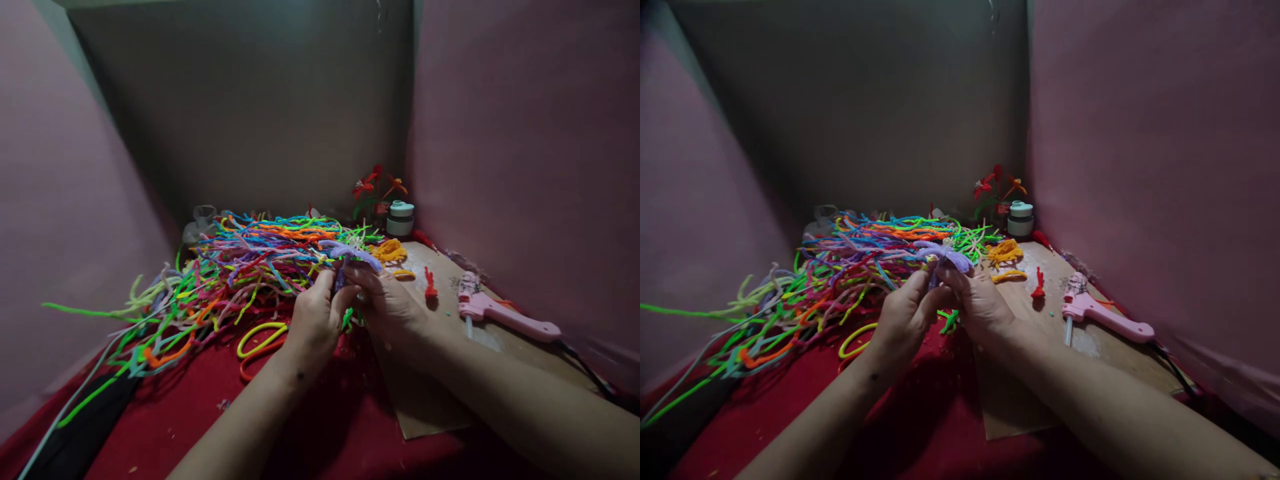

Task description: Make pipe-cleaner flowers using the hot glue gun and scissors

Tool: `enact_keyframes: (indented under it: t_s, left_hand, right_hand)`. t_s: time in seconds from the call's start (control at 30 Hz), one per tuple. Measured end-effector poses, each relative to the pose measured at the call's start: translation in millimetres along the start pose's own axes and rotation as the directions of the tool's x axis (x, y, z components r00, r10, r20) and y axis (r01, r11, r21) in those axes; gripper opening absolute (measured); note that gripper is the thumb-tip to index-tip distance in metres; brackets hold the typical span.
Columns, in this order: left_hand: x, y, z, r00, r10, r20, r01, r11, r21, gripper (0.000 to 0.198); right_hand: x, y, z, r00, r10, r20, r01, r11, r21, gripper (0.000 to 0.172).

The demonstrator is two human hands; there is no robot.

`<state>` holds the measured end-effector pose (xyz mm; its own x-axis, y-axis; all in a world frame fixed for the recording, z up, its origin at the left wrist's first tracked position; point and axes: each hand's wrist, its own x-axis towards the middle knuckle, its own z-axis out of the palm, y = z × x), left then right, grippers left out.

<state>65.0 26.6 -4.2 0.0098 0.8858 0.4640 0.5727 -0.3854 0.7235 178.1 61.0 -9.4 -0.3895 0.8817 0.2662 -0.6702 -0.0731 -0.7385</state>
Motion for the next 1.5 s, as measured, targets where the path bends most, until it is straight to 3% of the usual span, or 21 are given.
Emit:
enact_keyframes:
  t_s: [0.1, 0.2, 0.27, 0.37, 0.47, 0.57, 0.77, 0.9, 0.97, 1.03, 1.1, 1.17, 1.23, 1.37, 1.5]
  left_hand:
    - [-3, -6, 2.6, 0.982, 0.172, -0.082, -0.141, 0.946, 0.292, 0.014]
    - [-3, -6, 0.6, 0.968, 0.231, -0.103, -0.183, 0.921, 0.344, 0.017]
    - [-2, -3, -1.2, 0.981, 0.164, -0.105, -0.140, 0.970, 0.201, 0.018]
    - [-1, 2, -1.8, 0.997, -0.009, -0.073, -0.002, 0.989, -0.149, 0.019]
    - [0, 4, -0.4, 0.986, -0.165, -0.019, 0.142, 0.896, -0.420, 0.019]
    - [1, 8, 0.0, 0.964, -0.257, 0.064, 0.245, 0.773, -0.586, 0.019]
    - [2, 12, -3.6, 0.922, -0.263, 0.283, 0.382, 0.513, -0.769, 0.015]
    - [2, 8, -3.6, 0.894, -0.183, 0.409, 0.447, 0.423, -0.788, 0.015]
    - [2, 8, -5.6, 0.897, -0.168, 0.409, 0.439, 0.456, -0.774, 0.016]
    - [4, 9, -11.7, 0.913, -0.166, 0.372, 0.390, 0.620, -0.681, 0.022]
    - [7, 11, -21.6, 0.934, -0.147, 0.325, 0.297, 0.827, -0.477, 0.034]
    - [12, 12, -32.3, 0.951, -0.128, 0.282, 0.219, 0.922, -0.319, 0.026]
    - [15, 12, -39.7, 0.976, -0.138, 0.171, 0.183, 0.939, -0.292, 0.021]
    - [15, 9, -38.6, 0.989, -0.145, 0.008, 0.134, 0.889, -0.438, 0.031]
    - [10, 7, -29.7, 0.994, 0.035, -0.102, -0.066, 0.946, -0.317, 0.015]
  right_hand:
    - [-2, 0, 3, 0.999, 0.016, -0.051, -0.017, 1.000, -0.005, 0.014]
    - [-2, 4, 2, 0.996, 0.015, -0.090, -0.017, 1.000, -0.023, 0.013]
    - [-2, 5, 1, 0.997, 0.008, -0.071, -0.010, 0.999, -0.034, 0.015]
    - [-2, 3, 1, 1.000, 0.014, -0.007, -0.014, 1.000, -0.024, 0.013]
    - [-2, 0, 0, 0.998, 0.048, 0.029, -0.047, 0.999, -0.020, 0.012]
    - [1, 0, -4, 0.998, 0.057, 0.037, -0.057, 0.998, -0.005, 0.013]
    - [6, 2, -11, 0.985, 0.174, -0.015, -0.173, 0.983, 0.055, 0.022]
    - [6, 0, -13, 0.979, 0.190, 0.071, -0.197, 0.975, 0.100, 0.022]
    - [6, -1, -13, 0.985, 0.147, 0.094, -0.157, 0.982, 0.106, 0.018]
    - [7, -1, -14, 0.988, 0.122, 0.091, -0.130, 0.988, 0.088, 0.016]
    - [8, -1, -14, 0.990, 0.119, 0.081, -0.124, 0.990, 0.068, 0.018]
    - [9, -1, -14, 0.990, 0.124, 0.067, -0.129, 0.990, 0.062, 0.020]
    - [8, 0, -12, 0.990, 0.129, 0.047, -0.133, 0.988, 0.074, 0.021]
    - [6, 1, -8, 0.987, 0.151, 0.053, -0.156, 0.982, 0.107, 0.022]
    - [3, 4, -8, 0.985, 0.163, 0.050, -0.167, 0.980, 0.107, 0.020]
